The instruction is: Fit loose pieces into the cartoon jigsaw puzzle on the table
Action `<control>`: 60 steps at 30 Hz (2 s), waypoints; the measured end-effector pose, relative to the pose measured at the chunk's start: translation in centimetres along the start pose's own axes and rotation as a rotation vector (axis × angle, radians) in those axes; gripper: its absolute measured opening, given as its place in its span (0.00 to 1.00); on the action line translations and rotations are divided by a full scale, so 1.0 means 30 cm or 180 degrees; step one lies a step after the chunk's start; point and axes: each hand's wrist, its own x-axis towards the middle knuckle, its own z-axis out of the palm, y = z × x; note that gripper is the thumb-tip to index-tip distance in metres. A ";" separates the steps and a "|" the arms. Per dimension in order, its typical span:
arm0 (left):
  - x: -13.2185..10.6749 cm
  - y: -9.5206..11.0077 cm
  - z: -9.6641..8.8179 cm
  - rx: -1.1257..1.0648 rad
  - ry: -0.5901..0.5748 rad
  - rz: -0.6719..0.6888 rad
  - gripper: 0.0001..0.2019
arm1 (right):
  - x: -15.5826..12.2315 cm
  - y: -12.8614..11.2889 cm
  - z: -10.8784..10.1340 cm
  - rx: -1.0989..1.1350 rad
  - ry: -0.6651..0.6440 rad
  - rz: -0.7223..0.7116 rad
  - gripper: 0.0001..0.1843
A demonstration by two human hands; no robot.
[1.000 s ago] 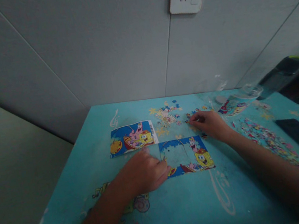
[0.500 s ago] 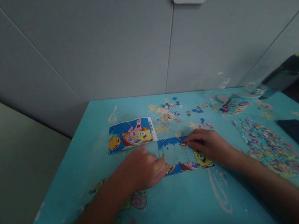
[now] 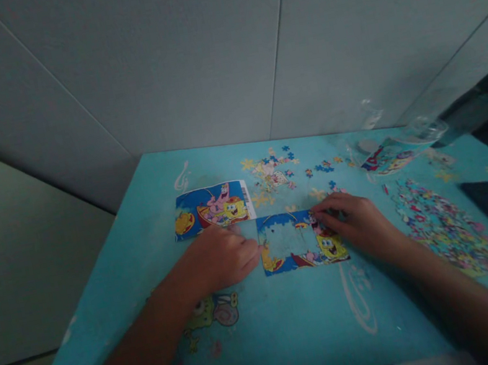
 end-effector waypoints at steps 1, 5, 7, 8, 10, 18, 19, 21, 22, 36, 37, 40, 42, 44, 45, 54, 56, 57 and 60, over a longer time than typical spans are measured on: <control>0.000 0.002 0.003 -0.0025 0.0000 -0.0003 0.18 | 0.000 -0.003 0.003 -0.0026 -0.0006 -0.0060 0.09; 0.004 0.017 0.012 -0.0206 -0.0012 0.0036 0.17 | -0.003 -0.016 0.012 -0.0141 0.0054 -0.0233 0.10; 0.005 0.023 0.015 -0.0300 -0.0053 0.0068 0.17 | -0.003 -0.017 0.007 -0.0213 0.0196 -0.0199 0.11; 0.006 0.025 0.016 -0.0338 -0.0065 0.0084 0.17 | -0.003 -0.015 0.002 -0.0244 0.0283 -0.0160 0.11; 0.005 0.027 0.016 -0.0391 -0.0085 0.0099 0.17 | -0.003 -0.006 -0.008 -0.0294 0.0459 -0.0071 0.11; -0.002 0.023 0.021 -0.0390 -0.0105 0.0071 0.17 | -0.003 0.028 -0.022 -0.0454 0.0786 0.0143 0.14; -0.002 0.022 0.021 -0.0388 -0.0121 0.0073 0.17 | -0.003 0.029 -0.022 -0.0468 0.0822 0.0168 0.14; 0.000 0.022 0.019 -0.0381 -0.0129 0.0080 0.17 | -0.004 0.031 -0.020 -0.0493 0.0860 0.0218 0.13; 0.001 0.022 0.017 -0.0376 -0.0130 0.0080 0.17 | -0.005 0.032 -0.020 -0.0494 0.0864 0.0241 0.13; 0.004 0.020 0.012 -0.0370 -0.0198 0.0050 0.16 | -0.004 0.037 -0.018 -0.0509 0.0782 0.0263 0.13; 0.006 0.021 0.011 -0.0376 -0.0195 0.0053 0.17 | -0.004 0.038 -0.018 -0.0505 0.0774 0.0256 0.13; 0.012 0.022 0.006 -0.0376 -0.0133 0.0073 0.17 | -0.003 0.042 -0.015 -0.0489 0.0758 0.0229 0.13; 0.014 0.023 0.004 -0.0415 -0.0093 0.0082 0.18 | -0.003 0.043 -0.014 -0.0498 0.0759 0.0217 0.13; 0.014 0.023 0.003 -0.0453 -0.0100 0.0077 0.18 | -0.003 0.039 -0.012 -0.0494 0.0730 0.0206 0.13; 0.012 0.024 0.004 -0.0459 -0.0113 0.0068 0.17 | -0.003 0.035 -0.011 -0.0486 0.0700 0.0193 0.13; 0.006 0.024 0.013 -0.0400 -0.0129 0.0063 0.17 | -0.002 -0.014 0.010 -0.0261 0.0304 -0.0028 0.11; 0.007 0.024 0.011 -0.0398 -0.0116 0.0050 0.17 | -0.003 -0.016 0.018 -0.0223 0.0225 -0.0095 0.11; 0.008 0.024 0.010 -0.0407 -0.0129 0.0037 0.17 | -0.004 -0.016 0.023 -0.0213 0.0192 -0.0136 0.11; 0.008 0.024 0.010 -0.0418 -0.0174 0.0017 0.17 | -0.008 -0.018 0.038 -0.0243 0.0097 -0.0310 0.12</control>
